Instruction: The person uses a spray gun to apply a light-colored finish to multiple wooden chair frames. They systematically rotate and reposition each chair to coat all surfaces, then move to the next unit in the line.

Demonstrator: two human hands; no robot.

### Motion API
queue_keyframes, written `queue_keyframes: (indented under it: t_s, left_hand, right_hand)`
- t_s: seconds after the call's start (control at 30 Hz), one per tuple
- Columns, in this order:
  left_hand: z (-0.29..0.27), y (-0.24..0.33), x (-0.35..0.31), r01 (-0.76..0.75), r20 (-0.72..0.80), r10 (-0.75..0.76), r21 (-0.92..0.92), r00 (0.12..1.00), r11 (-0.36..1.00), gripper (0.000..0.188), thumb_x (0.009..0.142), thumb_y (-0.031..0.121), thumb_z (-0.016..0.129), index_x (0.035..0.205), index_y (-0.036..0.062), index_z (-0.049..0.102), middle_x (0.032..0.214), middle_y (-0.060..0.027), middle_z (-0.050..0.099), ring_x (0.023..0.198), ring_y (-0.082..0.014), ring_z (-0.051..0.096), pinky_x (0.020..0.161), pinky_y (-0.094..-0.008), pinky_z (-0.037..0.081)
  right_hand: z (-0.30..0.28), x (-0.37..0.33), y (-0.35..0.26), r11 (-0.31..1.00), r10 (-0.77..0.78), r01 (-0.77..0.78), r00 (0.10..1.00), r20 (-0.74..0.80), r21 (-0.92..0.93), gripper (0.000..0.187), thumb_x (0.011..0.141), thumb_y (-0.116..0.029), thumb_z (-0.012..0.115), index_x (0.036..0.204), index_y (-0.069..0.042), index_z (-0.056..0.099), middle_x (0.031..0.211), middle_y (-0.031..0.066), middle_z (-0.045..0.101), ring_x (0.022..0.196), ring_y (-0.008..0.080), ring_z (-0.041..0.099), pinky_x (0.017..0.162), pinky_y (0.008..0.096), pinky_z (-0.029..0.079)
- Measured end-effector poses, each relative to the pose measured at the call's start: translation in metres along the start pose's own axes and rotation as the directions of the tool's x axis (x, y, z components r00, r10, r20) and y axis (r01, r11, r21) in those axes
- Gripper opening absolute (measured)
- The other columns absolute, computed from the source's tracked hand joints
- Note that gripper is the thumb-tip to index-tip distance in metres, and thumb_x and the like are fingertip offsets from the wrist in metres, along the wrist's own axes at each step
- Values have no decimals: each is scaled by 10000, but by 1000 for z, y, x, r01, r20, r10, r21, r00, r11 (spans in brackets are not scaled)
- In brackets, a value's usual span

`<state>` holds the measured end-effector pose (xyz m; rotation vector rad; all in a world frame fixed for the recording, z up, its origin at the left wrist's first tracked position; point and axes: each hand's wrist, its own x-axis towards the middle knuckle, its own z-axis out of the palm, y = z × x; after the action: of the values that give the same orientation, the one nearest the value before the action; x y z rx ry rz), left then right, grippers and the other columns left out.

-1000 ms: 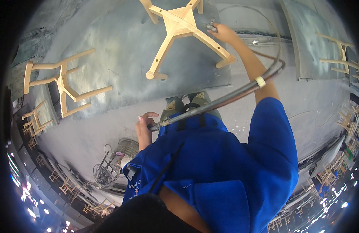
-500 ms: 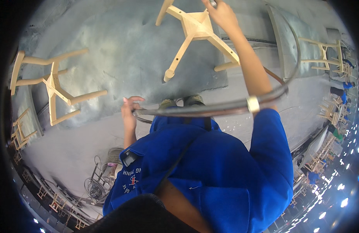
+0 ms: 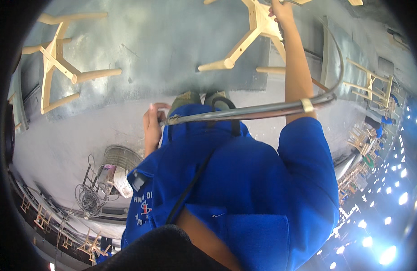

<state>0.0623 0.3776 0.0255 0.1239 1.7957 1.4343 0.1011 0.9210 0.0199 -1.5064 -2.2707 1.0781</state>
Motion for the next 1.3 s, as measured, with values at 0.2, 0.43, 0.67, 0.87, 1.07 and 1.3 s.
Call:
queue_keyframes:
  t_s: [0.2,0.43,0.67,0.87,1.07,1.3]
  left_hand:
    - [-22,-8,43,-42,282,31,33,959,999,626,1097,471,342,961,0,732,565,73,369,534,-66,310,524,-283,257]
    - [-19,-22,64,-89,403,64,43,913,995,629,1095,464,336,947,5,740,572,63,449,530,-55,356,524,-265,275]
    - [34,-7,30,-76,659,-81,207,748,976,681,1069,564,368,906,-16,685,491,56,396,473,-45,308,479,-254,186]
    - [72,-15,-30,-163,742,-106,280,661,946,670,1083,528,351,886,-20,684,488,55,390,479,-49,289,488,-272,191]
    - [76,-39,-82,-256,767,-113,345,632,903,671,1088,511,352,873,-19,702,484,56,388,467,-55,290,481,-259,216]
    - [26,-71,-144,-128,592,-178,437,786,890,537,1083,427,413,932,30,741,628,72,415,581,-56,330,545,-257,264]
  right_hand:
    - [-29,-175,5,987,142,-145,989,42,71,383,951,-465,673,858,-94,669,643,1,613,472,79,477,418,249,342]
    - [-11,-358,52,878,411,-404,911,29,256,507,994,-563,562,781,-108,632,656,-4,623,547,100,546,466,267,416]
    - [25,-479,97,544,516,-486,837,184,684,846,973,-790,226,1008,-56,645,781,35,647,688,135,621,494,264,460]
    - [12,-561,139,336,653,-372,754,71,865,871,995,-758,173,1190,-46,634,776,51,629,626,114,619,444,251,431]
    - [16,-627,196,266,722,-347,690,53,899,840,988,-761,204,1148,-95,690,666,43,604,546,121,601,397,267,368]
    - [55,-646,238,163,781,-467,599,175,869,813,992,-747,203,1136,-111,689,676,49,631,564,165,587,464,306,390]
